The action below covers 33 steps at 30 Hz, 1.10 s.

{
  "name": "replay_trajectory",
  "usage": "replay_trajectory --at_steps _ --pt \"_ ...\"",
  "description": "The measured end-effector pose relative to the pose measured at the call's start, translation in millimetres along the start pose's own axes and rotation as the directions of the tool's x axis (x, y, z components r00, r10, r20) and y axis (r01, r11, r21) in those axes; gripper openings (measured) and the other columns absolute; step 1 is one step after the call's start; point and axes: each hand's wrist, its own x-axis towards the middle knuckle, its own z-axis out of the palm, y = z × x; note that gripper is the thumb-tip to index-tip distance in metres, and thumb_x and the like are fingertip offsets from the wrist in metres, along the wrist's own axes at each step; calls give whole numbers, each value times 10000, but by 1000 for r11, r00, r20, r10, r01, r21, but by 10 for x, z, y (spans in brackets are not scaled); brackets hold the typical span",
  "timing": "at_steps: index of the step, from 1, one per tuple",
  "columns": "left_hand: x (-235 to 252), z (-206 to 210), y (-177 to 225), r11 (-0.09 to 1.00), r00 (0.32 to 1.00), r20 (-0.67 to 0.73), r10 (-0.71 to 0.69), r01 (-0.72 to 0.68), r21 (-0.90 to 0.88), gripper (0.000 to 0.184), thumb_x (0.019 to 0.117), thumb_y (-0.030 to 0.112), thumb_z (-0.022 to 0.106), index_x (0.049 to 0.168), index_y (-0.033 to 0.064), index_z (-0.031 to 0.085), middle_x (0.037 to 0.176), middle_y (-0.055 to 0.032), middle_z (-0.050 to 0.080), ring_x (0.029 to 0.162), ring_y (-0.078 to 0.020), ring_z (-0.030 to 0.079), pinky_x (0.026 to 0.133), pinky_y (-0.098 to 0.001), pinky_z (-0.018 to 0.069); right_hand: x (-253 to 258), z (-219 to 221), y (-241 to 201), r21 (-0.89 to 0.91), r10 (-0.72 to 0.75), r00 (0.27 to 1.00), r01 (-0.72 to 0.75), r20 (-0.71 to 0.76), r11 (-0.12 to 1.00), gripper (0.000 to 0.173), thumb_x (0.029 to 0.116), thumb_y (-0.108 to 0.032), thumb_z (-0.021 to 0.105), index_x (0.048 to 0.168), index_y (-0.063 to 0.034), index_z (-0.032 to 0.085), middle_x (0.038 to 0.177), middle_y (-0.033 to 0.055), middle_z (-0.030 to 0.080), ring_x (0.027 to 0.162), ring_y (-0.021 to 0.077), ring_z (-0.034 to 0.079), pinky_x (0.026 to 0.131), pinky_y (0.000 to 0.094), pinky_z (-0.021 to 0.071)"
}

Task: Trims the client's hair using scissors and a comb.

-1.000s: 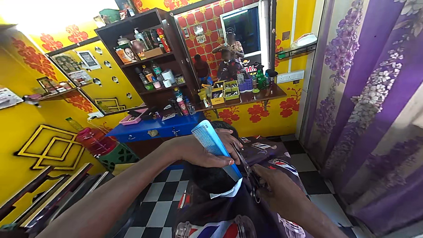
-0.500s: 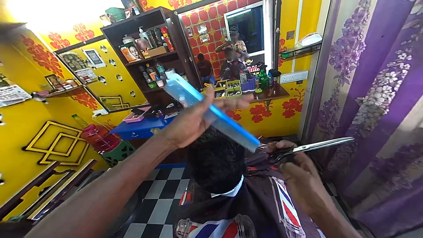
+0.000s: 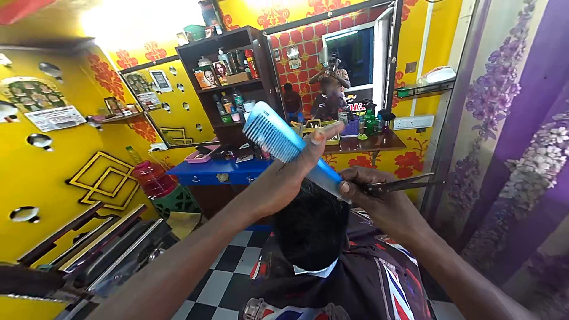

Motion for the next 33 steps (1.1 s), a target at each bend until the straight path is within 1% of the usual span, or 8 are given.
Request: replay_trajectory --at_steps 2,6,10,14,18,21,29,33 --pt "-87 -195 -20 988 992 -82 94 -103 -117 931 963 756 311 1617 95 255 1649 -31 336 1512 -198 322 1230 -425 312 209 -108 33 -48 -91 996 92 24 995 125 1003 -179 635 1041 -109 731 909 -60 690 745 2 611 658 153 521" --pt "-448 -919 -320 967 899 -426 101 -189 -169 969 906 833 165 1602 169 282 1640 -10 338 1503 -222 336 1215 -418 315 763 -345 111 -284 -182 981 194 68 939 158 1006 -168 628 1063 -65 733 973 -24 709 826 -2 627 751 185 530" --pt "-1031 -1127 -1304 957 733 -615 -290 222 -187 638 1080 550 236 1508 123 438 1526 -4 500 1397 -171 476 1152 -397 393 1390 -209 378 -343 -123 925 253 358 905 187 997 -132 631 1101 -28 747 990 57 730 854 75 665 803 286 561" --pt "-1304 -631 -1955 778 582 -524 -622 536 -329 413 1090 244 404 1415 8 501 1356 -123 620 1253 -200 582 1061 -411 472 1832 270 695 -383 72 696 303 715 872 201 1021 -146 619 1111 -28 754 998 96 743 907 175 694 890 415 544" --pt "-1194 -210 -1782 842 777 -350 -523 406 -356 404 1087 230 363 1389 51 562 1279 -12 653 1133 -47 612 994 -251 497 1967 437 1002 -302 162 391 327 906 895 179 1023 -109 606 1060 -9 750 963 97 727 867 164 670 841 391 537" --pt "-1052 -130 -1422 866 829 -281 -483 407 -290 373 1038 235 455 1336 40 566 1213 27 657 1102 -6 609 984 -237 502 1988 216 1046 -208 117 320 267 940 941 203 1037 -80 569 1092 31 730 955 108 718 836 132 666 824 327 548" --pt "-621 271 -624 790 983 -38 -178 166 590 494 1120 384 292 1479 164 551 1576 10 466 1515 -199 329 1265 -489 254 959 -671 1276 -101 -478 630 662 612 743 187 972 -240 599 1024 -232 779 905 -85 702 906 117 631 847 413 480" --pt "-535 489 -453 624 978 23 -206 113 773 504 1116 416 278 1481 183 536 1602 14 430 1533 -215 290 1264 -511 238 383 -805 1551 -114 -607 612 746 507 657 200 1081 -289 472 1111 -276 669 989 -70 687 935 158 597 871 376 426"
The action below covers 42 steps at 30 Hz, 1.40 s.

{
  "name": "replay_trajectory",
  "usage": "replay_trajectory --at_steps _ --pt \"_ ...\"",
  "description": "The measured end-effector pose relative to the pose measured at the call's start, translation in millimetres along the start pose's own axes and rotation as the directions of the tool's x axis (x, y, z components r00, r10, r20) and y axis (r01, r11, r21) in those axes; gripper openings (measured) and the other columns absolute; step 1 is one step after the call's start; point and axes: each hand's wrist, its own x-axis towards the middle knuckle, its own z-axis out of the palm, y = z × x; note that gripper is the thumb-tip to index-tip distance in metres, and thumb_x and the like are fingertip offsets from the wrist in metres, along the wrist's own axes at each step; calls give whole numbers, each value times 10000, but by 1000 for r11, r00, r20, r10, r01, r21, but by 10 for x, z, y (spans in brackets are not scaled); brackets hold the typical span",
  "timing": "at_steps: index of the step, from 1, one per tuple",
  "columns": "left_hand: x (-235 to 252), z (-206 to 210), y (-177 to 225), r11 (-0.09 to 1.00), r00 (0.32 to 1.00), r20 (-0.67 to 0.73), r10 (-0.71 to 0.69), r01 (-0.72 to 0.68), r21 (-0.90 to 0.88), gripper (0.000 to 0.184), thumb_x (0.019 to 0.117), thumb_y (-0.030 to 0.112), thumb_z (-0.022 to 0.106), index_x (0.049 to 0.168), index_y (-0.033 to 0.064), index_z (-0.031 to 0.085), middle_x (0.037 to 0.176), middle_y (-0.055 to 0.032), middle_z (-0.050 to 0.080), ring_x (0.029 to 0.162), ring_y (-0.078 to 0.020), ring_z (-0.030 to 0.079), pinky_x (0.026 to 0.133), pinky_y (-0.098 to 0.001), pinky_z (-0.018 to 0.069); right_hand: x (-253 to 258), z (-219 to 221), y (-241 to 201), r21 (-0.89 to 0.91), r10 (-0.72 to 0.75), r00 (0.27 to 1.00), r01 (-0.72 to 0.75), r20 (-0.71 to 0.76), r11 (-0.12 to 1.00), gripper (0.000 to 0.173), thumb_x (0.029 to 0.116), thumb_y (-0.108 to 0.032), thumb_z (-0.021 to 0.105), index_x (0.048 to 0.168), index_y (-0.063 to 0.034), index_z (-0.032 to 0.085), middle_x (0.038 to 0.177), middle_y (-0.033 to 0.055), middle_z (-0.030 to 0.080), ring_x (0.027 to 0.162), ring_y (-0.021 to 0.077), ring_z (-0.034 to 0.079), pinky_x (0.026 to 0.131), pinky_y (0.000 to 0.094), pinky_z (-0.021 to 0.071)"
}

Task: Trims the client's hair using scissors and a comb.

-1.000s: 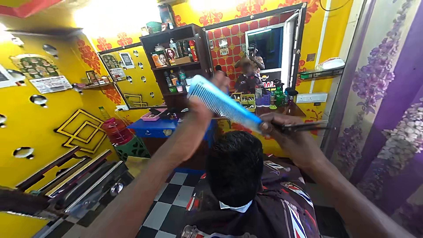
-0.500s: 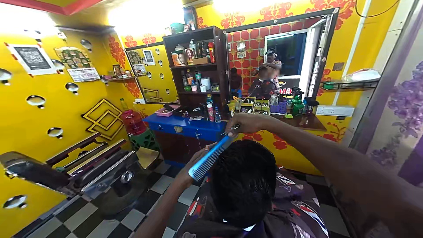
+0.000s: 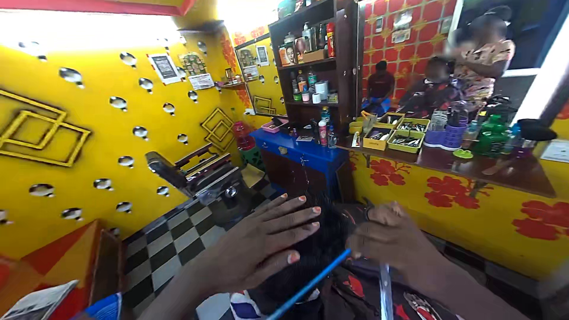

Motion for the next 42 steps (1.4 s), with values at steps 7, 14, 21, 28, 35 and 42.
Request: replay_trajectory --at_steps 7,14,21,28,35,42 --pt "-64 -574 -396 745 890 -228 -396 166 -646 981 922 809 88 1534 145 471 1611 -50 412 1501 -265 352 1234 -455 299 439 71 646 383 270 933 -166 -236 909 198 1004 -255 583 1019 -160 756 978 -54 730 955 79 634 897 327 487" --pt "139 -63 -724 322 684 223 -694 573 -754 1081 843 902 69 1350 148 655 1286 -30 694 1143 -155 663 952 -372 555 876 733 1433 652 145 854 -481 500 586 208 1044 -99 559 1099 36 708 954 78 705 853 80 661 841 278 559" --pt "412 -223 64 949 949 236 -207 253 -188 877 985 743 67 1494 204 537 1584 47 452 1522 -168 308 1277 -519 180 -135 486 913 557 242 969 -178 -41 811 313 1039 -334 545 996 -134 781 924 -65 721 951 62 624 904 301 488" --pt "425 -345 184 957 984 179 -4 56 -286 892 987 729 24 1478 211 558 1570 27 477 1525 -250 313 1271 -580 192 -676 402 -186 269 80 981 -29 -179 963 228 1094 -269 450 1108 -273 678 1041 -83 672 985 144 559 939 351 384" --pt "718 -466 -309 796 826 162 -541 564 -220 781 1011 684 61 1548 272 451 1587 87 440 1478 -123 379 1225 -475 310 -510 670 265 699 879 476 -641 38 317 166 1005 -171 636 1083 -65 736 914 26 700 765 106 634 686 322 547" --pt "777 -232 -247 782 804 457 -382 544 -303 632 1096 490 131 1431 240 605 1508 91 538 1430 -86 442 1217 -402 339 -506 876 -22 745 754 657 -496 -14 446 172 978 -238 655 1018 -134 786 945 -64 726 899 21 650 834 225 544"
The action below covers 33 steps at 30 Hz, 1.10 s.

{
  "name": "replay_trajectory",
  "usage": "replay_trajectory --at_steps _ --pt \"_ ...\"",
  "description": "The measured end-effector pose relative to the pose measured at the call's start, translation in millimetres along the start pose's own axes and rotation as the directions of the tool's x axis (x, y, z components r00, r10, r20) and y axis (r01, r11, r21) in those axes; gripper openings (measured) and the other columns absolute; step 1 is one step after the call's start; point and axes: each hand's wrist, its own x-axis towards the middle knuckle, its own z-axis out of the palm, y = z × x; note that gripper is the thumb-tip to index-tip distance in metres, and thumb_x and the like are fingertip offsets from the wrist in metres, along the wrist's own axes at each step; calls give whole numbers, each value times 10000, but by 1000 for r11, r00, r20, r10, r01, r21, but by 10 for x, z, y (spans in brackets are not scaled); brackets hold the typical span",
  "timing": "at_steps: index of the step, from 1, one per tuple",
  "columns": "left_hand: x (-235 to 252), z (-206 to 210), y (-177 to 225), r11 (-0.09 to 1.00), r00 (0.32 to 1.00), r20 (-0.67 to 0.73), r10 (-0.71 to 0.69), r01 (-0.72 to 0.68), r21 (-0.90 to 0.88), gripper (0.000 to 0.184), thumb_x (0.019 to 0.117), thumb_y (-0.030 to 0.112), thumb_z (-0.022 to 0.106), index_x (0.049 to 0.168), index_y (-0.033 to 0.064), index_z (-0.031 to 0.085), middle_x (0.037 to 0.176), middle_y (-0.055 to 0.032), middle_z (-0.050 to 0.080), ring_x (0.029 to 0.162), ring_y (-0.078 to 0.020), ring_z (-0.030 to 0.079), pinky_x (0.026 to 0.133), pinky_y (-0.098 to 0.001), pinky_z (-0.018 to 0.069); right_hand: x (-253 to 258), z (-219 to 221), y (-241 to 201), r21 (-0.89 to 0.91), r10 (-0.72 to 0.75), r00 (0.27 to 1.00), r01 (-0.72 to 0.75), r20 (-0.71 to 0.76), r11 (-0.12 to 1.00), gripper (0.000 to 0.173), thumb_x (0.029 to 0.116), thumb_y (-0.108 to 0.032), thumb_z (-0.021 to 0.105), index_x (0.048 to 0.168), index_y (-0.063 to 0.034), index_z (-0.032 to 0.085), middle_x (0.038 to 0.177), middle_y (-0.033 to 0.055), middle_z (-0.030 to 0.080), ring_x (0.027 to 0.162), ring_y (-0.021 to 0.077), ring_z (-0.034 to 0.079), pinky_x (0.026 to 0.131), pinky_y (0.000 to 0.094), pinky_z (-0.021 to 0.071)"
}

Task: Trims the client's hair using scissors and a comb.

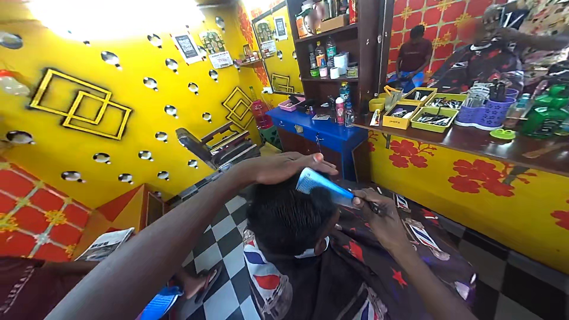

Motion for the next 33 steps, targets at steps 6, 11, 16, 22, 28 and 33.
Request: replay_trajectory --at_steps 6,11,16,22,28,33 --pt "-107 237 4 803 881 13 472 -437 404 442 1080 396 429 1351 149 677 1481 -43 572 1477 -262 399 1244 -481 273 -193 60 -311 -531 -519 850 481 88 698 252 1061 -320 522 1042 -223 754 1012 -66 741 939 129 594 896 359 400" --pt "-347 281 74 778 857 -132 498 -374 506 448 1087 396 409 1420 186 622 1530 -10 523 1500 -255 361 1256 -485 255 -367 10 -469 -656 -625 696 661 354 364 229 1072 -172 461 1203 -246 634 1112 -61 678 922 170 543 893 350 360" --pt "-485 363 -80 802 887 -203 416 -252 541 524 1057 549 382 1477 291 561 1608 27 418 1532 -242 291 1253 -522 223 -277 -7 -936 -702 -625 741 580 244 414 177 1056 -244 543 1142 -224 697 1006 -35 705 892 168 553 858 353 363" --pt "-178 467 -253 784 843 -256 473 -270 559 485 1047 522 430 1363 244 671 1504 -12 552 1471 -275 409 1219 -500 302 -394 94 -813 -741 -518 716 637 468 211 255 1055 -118 458 1201 -199 651 1064 1 699 872 226 568 791 385 390" --pt "152 299 -242 837 901 -178 396 -275 473 480 1056 485 452 1353 183 678 1491 -41 562 1456 -268 430 1214 -468 305 -514 165 -826 -688 -407 683 707 606 163 275 1035 -76 459 1156 -181 682 1023 -11 705 852 210 594 741 369 428" --pt "459 139 -173 893 972 -31 233 -201 402 505 1055 531 430 1396 227 644 1520 -7 532 1449 -224 437 1180 -537 322 -330 158 -1011 -754 -494 759 598 424 271 219 1044 -222 553 1192 -178 709 932 46 703 823 238 615 738 400 436"
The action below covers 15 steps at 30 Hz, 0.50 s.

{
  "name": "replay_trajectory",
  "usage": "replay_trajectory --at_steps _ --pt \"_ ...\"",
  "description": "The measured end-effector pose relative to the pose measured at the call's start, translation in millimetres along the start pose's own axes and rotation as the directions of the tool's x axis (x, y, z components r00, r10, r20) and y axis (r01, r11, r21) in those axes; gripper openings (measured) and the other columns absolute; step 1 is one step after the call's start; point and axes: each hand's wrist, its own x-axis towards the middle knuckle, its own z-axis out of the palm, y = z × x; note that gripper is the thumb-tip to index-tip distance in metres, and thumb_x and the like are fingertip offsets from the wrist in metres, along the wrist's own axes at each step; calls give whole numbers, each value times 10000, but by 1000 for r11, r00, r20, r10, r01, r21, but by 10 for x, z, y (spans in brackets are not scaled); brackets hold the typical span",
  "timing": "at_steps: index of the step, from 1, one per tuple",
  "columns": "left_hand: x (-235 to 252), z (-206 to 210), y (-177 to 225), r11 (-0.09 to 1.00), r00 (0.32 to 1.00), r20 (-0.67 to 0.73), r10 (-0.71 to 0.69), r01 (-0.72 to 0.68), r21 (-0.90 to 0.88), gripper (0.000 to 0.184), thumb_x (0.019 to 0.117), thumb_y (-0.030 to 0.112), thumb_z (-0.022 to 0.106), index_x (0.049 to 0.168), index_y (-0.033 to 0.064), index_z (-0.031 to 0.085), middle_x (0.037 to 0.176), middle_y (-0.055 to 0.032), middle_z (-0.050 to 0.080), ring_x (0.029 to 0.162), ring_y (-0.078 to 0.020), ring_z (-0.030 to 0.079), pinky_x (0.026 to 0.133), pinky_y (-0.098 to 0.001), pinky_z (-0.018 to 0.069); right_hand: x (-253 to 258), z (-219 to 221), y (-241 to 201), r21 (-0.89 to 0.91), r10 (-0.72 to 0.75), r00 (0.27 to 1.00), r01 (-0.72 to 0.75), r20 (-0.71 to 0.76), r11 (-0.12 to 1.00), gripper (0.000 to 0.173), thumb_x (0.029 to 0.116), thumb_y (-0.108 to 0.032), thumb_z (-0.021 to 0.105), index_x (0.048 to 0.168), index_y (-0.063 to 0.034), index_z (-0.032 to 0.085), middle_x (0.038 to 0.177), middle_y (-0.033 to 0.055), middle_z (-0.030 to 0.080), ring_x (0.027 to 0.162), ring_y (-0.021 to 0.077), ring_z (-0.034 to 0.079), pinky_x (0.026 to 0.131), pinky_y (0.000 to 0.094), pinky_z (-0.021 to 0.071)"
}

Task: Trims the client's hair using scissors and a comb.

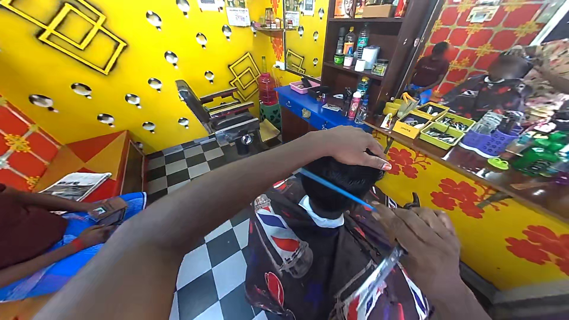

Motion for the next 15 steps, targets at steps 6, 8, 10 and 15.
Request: replay_trajectory --at_steps 6,8,10,15 --pt "128 -47 -12 998 996 66 -57 56 15 556 1050 571 404 1374 195 657 1488 -36 564 1410 -255 485 1151 -578 346 -210 124 -139 -24 -50 982 55 181 998 227 1034 -178 536 1121 -128 739 843 50 688 743 239 630 648 389 472" --pt "137 -56 -6 998 994 81 -69 69 5 582 1048 583 397 1375 175 653 1454 -65 591 1385 -276 508 1138 -597 351 -286 185 -237 -36 -96 958 109 270 993 231 984 -116 544 1078 -125 755 827 34 687 733 228 635 636 378 475" --pt "121 -76 38 995 991 93 -92 96 -41 626 1038 617 379 1395 172 636 1443 -92 595 1387 -291 504 1142 -603 342 -238 160 -285 11 -116 952 118 282 993 208 1014 -187 548 1058 -153 749 827 14 689 736 204 632 643 356 475" --pt "-231 -557 312 808 983 33 -181 168 -565 742 1054 632 246 1580 125 373 1617 -134 376 1507 -301 322 1189 -611 236 461 -282 -322 117 134 989 -140 58 983 238 1014 -302 614 1070 -136 774 788 44 693 735 159 637 677 326 504"
